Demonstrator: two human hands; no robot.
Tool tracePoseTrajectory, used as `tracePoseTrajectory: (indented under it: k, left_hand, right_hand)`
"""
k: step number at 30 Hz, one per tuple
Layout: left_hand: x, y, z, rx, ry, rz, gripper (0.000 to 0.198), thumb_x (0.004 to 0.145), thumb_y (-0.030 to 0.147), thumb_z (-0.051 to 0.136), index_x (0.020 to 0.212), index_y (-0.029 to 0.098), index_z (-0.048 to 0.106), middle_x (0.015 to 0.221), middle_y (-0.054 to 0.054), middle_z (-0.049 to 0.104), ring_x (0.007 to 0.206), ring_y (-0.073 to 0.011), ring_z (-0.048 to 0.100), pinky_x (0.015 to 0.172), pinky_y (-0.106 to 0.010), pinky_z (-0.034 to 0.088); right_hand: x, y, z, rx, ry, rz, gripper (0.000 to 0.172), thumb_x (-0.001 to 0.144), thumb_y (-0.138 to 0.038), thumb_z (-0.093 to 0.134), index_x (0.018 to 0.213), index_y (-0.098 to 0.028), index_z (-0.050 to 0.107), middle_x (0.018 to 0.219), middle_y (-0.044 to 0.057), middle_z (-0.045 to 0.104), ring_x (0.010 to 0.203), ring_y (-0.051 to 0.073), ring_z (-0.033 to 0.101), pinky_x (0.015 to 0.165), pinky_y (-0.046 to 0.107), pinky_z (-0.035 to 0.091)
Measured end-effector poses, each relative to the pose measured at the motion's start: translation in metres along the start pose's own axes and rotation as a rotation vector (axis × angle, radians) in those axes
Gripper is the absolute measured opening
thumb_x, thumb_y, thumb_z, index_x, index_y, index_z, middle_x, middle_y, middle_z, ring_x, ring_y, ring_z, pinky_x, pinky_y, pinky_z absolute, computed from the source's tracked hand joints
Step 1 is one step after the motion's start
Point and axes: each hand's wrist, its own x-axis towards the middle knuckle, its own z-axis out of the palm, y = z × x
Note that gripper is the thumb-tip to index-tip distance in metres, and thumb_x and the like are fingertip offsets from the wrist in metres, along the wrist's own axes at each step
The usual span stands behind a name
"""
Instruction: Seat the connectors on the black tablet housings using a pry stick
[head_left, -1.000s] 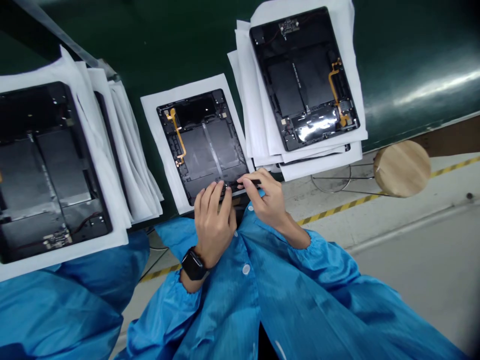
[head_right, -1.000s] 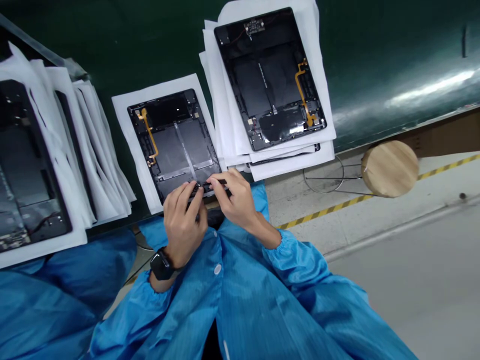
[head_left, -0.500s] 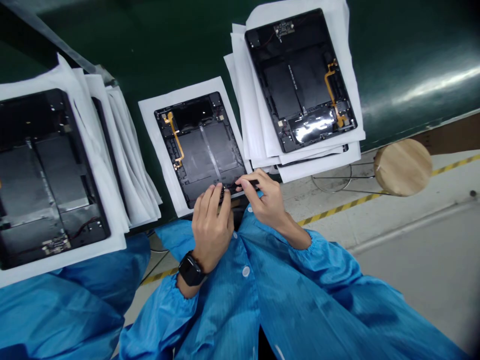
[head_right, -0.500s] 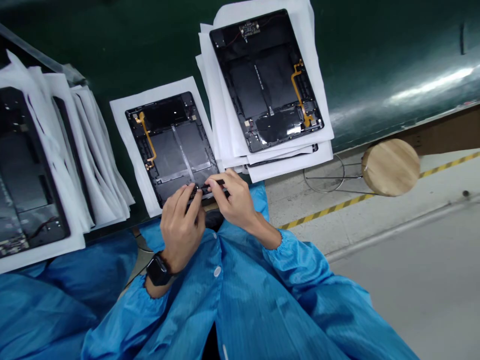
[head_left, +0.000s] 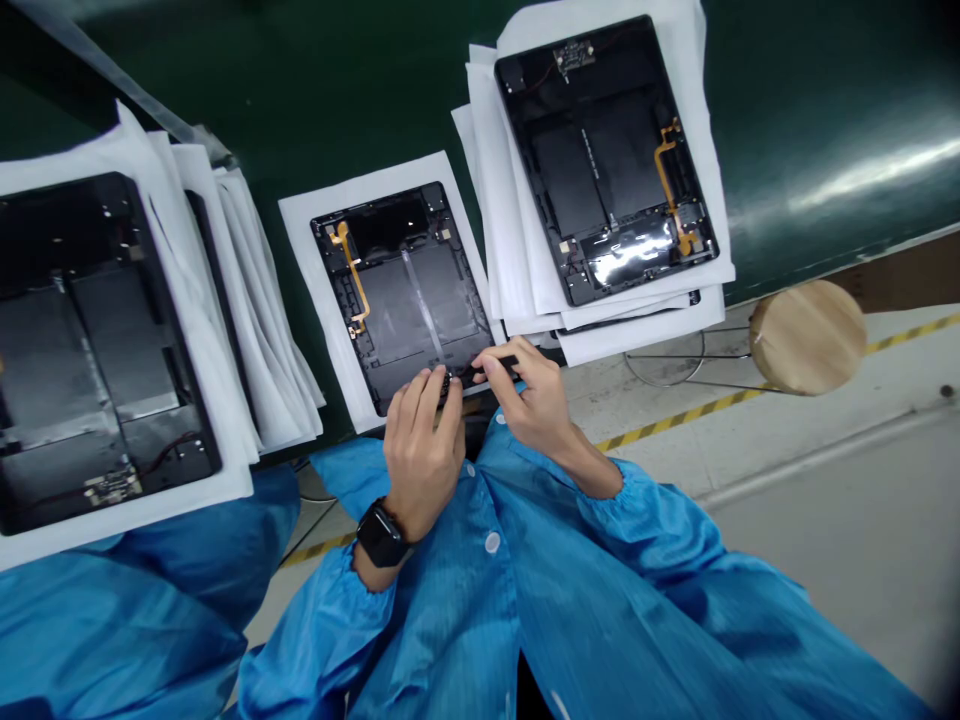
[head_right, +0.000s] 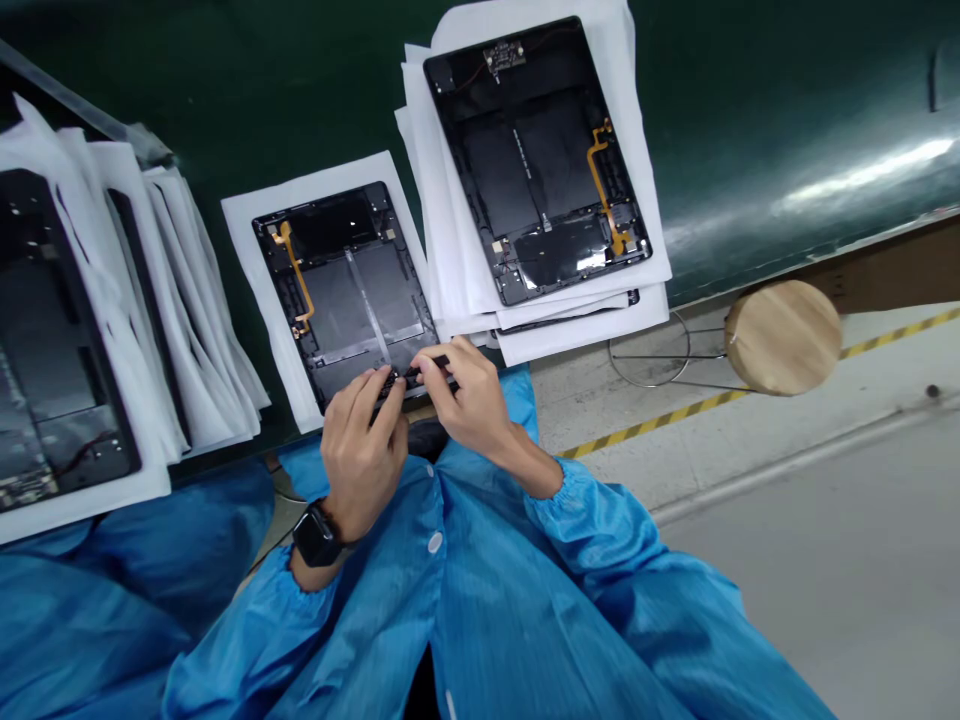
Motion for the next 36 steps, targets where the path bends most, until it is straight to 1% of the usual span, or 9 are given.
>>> tracePoseTrajectory:
  k: [7,11,15,21,24,27,36]
  left_hand:
    - [-0.0001,-0.0020,-0.0003,0.001,-0.016,-0.004,0.050,0.095,0.005,0.054,0.143,0.016,0.063,0.141,-0.019,0.068,0.139,-0.0334,0.060,0.112,-0.051,0.049]
    - [0.0001,-0.0022,-0.0001,-0.035,-0.017,-0.022,0.050,0.094,0.004,0.053,0.142,0.015,0.064,0.141,-0.019,0.068,0.140,-0.0332,0.059,0.114,-0.051,0.048]
    - [-0.0001,-0.0019,-0.0003,-0.026,-0.021,-0.021,0.053,0.095,0.005,0.051,0.146,0.018,0.061,0.142,-0.019,0.068,0.140,-0.0325,0.059,0.114,-0.052,0.048]
    - [0.0007,-0.0017,-0.0013,-0.022,-0.024,-0.009,0.051,0.094,0.003,0.052,0.143,0.014,0.063,0.141,-0.021,0.068,0.141,-0.0332,0.058,0.114,-0.051,0.048]
    - [0.0014,-0.0016,-0.0017,-0.005,-0.016,0.001,0.050,0.095,0.003,0.052,0.142,0.015,0.063,0.140,-0.020,0.069,0.139,-0.0331,0.060,0.112,-0.051,0.049]
    - [0.0013,-0.0021,-0.0016,-0.007,-0.012,-0.001,0.050,0.094,0.003,0.053,0.142,0.016,0.063,0.139,-0.019,0.069,0.138,-0.0330,0.060,0.112,-0.051,0.049]
    - [-0.0025,-0.0062,0.0029,-0.083,0.007,-0.026,0.053,0.094,0.004,0.054,0.144,0.019,0.062,0.141,-0.019,0.068,0.140,-0.0323,0.058,0.112,-0.052,0.048]
  right_hand:
    - [0.0017,-0.0017,0.0010,-0.009,0.004,-0.010,0.017,0.106,-0.021,0.054,0.098,-0.022,0.069,0.087,0.002,0.076,0.084,0.017,0.068,0.075,0.032,0.056]
    - [0.0015,-0.0012,0.0005,-0.023,-0.009,-0.015,0.017,0.106,-0.022,0.054,0.097,-0.023,0.068,0.087,0.002,0.075,0.083,0.017,0.068,0.074,0.032,0.056]
    - [0.0008,0.0004,-0.0004,-0.022,-0.007,0.003,0.019,0.108,-0.024,0.052,0.097,-0.022,0.068,0.089,0.003,0.074,0.080,0.016,0.069,0.072,0.031,0.057]
    - [0.0021,-0.0001,-0.0012,0.013,-0.007,0.017,0.018,0.107,-0.025,0.053,0.098,-0.022,0.069,0.087,0.003,0.075,0.082,0.016,0.069,0.074,0.031,0.057]
    - [0.0023,-0.0003,-0.0009,-0.005,-0.018,0.000,0.017,0.107,-0.022,0.054,0.098,-0.022,0.069,0.088,0.002,0.075,0.084,0.016,0.068,0.074,0.031,0.056]
    - [0.0025,-0.0003,-0.0009,-0.028,-0.018,-0.019,0.018,0.107,-0.021,0.053,0.097,-0.022,0.068,0.088,0.003,0.074,0.082,0.016,0.068,0.071,0.030,0.055]
    - [0.0016,0.0034,0.0028,-0.080,0.007,-0.037,0.017,0.107,-0.022,0.052,0.098,-0.022,0.066,0.091,0.004,0.074,0.080,0.017,0.069,0.071,0.032,0.055]
